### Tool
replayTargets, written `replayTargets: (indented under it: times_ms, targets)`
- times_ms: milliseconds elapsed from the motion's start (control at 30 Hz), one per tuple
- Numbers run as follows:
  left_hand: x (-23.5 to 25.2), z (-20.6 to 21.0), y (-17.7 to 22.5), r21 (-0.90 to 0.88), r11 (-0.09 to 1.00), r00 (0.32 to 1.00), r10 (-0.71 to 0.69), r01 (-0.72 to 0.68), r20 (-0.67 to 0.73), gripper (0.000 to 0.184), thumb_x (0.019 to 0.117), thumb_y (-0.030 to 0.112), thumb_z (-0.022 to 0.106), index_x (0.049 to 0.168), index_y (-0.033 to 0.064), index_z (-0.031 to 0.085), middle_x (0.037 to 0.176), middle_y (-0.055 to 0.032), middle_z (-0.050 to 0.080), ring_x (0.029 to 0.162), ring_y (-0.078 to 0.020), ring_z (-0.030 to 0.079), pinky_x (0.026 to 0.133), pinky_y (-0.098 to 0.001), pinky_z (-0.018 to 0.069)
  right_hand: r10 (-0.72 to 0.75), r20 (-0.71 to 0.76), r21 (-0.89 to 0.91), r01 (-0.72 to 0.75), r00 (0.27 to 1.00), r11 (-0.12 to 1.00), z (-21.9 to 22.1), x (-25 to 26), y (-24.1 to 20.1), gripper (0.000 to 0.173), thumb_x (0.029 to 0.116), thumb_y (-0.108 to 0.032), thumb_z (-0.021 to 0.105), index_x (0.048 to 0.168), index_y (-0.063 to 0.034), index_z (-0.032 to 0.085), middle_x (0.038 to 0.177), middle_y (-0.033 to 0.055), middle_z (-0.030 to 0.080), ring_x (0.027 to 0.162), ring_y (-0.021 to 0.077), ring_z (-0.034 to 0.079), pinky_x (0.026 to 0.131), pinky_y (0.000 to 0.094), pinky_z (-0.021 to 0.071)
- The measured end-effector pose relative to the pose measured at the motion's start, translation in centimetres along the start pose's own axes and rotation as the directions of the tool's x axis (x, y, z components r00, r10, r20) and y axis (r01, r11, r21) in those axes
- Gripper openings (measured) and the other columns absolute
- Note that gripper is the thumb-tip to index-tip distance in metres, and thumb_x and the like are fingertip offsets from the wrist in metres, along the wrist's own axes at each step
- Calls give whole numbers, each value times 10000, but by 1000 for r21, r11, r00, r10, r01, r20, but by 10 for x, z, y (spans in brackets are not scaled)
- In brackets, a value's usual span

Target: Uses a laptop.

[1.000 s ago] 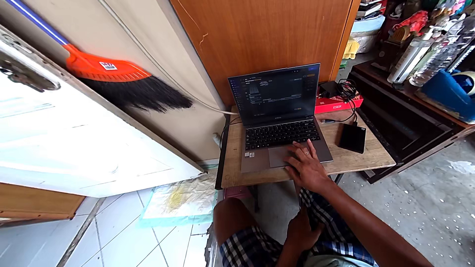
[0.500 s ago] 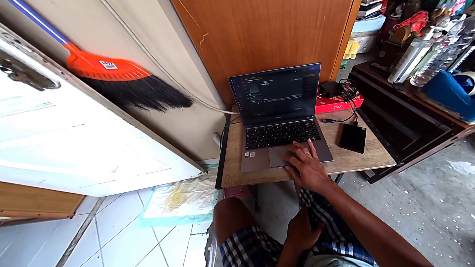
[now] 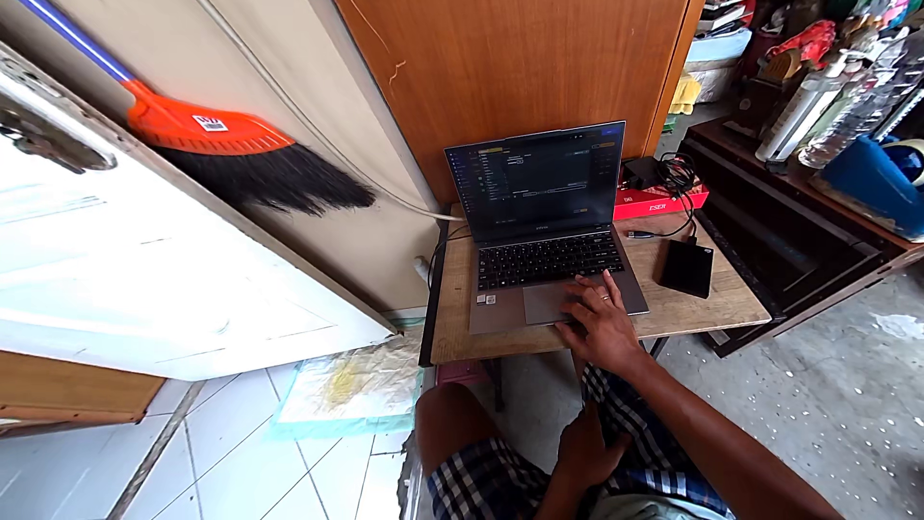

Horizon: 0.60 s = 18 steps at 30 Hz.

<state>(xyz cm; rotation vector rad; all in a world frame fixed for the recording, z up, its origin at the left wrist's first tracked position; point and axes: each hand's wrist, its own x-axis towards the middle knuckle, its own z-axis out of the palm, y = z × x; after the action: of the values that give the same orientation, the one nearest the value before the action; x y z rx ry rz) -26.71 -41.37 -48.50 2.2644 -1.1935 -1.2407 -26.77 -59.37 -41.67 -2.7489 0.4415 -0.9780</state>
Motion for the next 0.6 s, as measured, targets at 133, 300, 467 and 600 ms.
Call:
replayTargets:
  times_ms: [133, 300, 467, 600]
  targets:
    - [0, 0, 0, 2, 1000, 1000, 5, -5, 4, 879, 914, 642, 600, 1519, 40, 389, 1292, -189, 649, 1162, -332, 662, 969, -554, 536, 8, 47, -10, -8, 999, 1000, -2, 1, -1, 325, 994, -455, 576, 1118, -208, 747, 1366, 45, 655, 1459, 263, 444, 1261, 609, 166]
    - [0, 0, 0, 0, 1000, 1000, 0, 0, 5, 884, 911, 654, 594, 1518, 44, 391, 1284, -186, 653, 1150, -328, 668, 964, -548, 541, 13, 70, -18, -11, 997, 1000, -3, 2, -1, 339, 996, -467, 568, 1142, -214, 739, 1386, 44, 643, 1465, 266, 435, 1260, 610, 162]
    - [0, -1, 0, 0, 1000, 1000, -1, 1, 8, 888, 913, 650, 594, 1527, 45, 378, 1298, -187, 649, 1159, -330, 665, 970, -551, 537, 8, 60, -8, -8, 998, 1000, -3, 2, -1, 336, 994, -459, 574, 1155, -215, 740, 1380, 47, 647, 1455, 265, 449, 1260, 609, 172]
    - [0, -1, 0, 3, 1000, 1000, 5, -5, 8, 889, 911, 654, 593, 1524, 46, 381, 1291, -183, 652, 1157, -327, 666, 966, -549, 539, 0, 41, 1, 0, 999, 1000, -3, 2, -1, 329, 989, -454, 585, 1158, -221, 745, 1372, 48, 653, 1454, 269, 451, 1260, 608, 176]
